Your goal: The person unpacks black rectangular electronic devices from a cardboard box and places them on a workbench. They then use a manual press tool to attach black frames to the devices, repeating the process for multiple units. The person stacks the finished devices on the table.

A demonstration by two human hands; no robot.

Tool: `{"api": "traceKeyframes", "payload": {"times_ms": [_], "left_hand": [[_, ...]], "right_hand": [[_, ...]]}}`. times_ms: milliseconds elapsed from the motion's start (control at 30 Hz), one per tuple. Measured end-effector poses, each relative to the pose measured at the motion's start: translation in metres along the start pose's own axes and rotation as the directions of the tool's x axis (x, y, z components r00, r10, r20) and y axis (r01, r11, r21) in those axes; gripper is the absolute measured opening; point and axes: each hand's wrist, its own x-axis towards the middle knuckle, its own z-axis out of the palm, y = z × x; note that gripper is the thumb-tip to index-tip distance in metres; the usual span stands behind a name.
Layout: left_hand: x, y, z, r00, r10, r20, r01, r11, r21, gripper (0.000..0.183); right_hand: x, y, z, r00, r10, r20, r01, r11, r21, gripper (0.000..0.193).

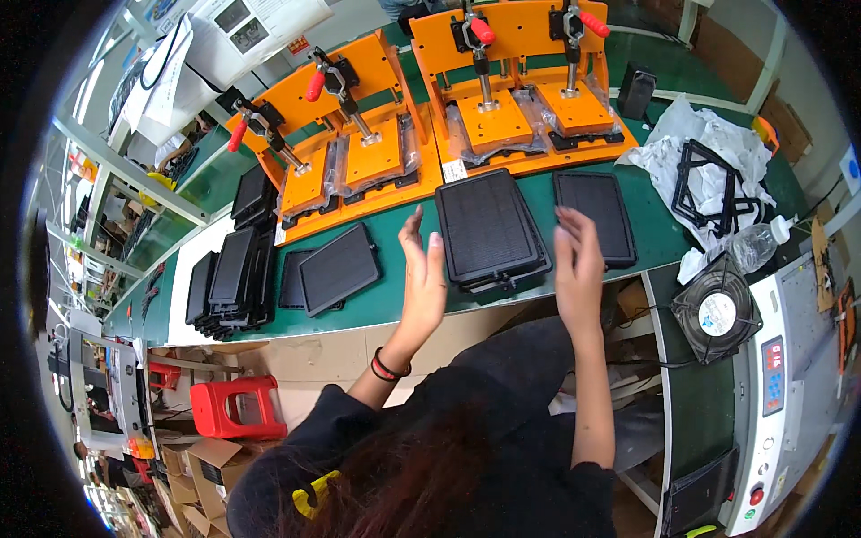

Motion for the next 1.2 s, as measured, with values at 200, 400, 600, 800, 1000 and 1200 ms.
{"api": "traceKeyframes", "payload": {"times_ms": [200, 400, 600, 800, 1000, 1200], "left_hand": [[0.006, -0.03, 0.012, 0.938, -0.261, 0.228, 0.343, 0.794, -0.503, 0.071], [0.013, -0.024, 0.015, 0.92, -0.288, 0.265, 0.387, 0.771, -0.505, 0.064], [0.011, -0.028, 0.004, 0.901, -0.299, 0.313, 0.429, 0.715, -0.551, 0.067], [0.015, -0.014, -0.003, 0.891, -0.307, 0.336, 0.432, 0.802, -0.413, 0.067], [0.014, -0.004, -0.017, 0.867, -0.346, 0.358, 0.489, 0.728, -0.481, 0.067], [0.014, -0.025, -0.021, 0.875, -0.376, 0.306, 0.483, 0.728, -0.487, 0.065]], "right_hand": [[0.055, 0.04, 0.022, 0.833, 0.351, 0.428, -0.471, 0.856, 0.214, 0.059], [0.038, 0.031, 0.038, 0.786, 0.426, 0.448, -0.555, 0.805, 0.209, 0.062], [0.032, 0.029, 0.048, 0.799, 0.453, 0.394, -0.521, 0.85, 0.079, 0.067], [0.024, 0.017, 0.044, 0.781, 0.394, 0.485, -0.542, 0.813, 0.212, 0.073], [0.019, 0.028, 0.054, 0.836, 0.288, 0.468, -0.342, 0.939, 0.033, 0.071], [0.018, 0.013, 0.051, 0.896, 0.27, 0.352, -0.281, 0.96, -0.02, 0.065]]}}
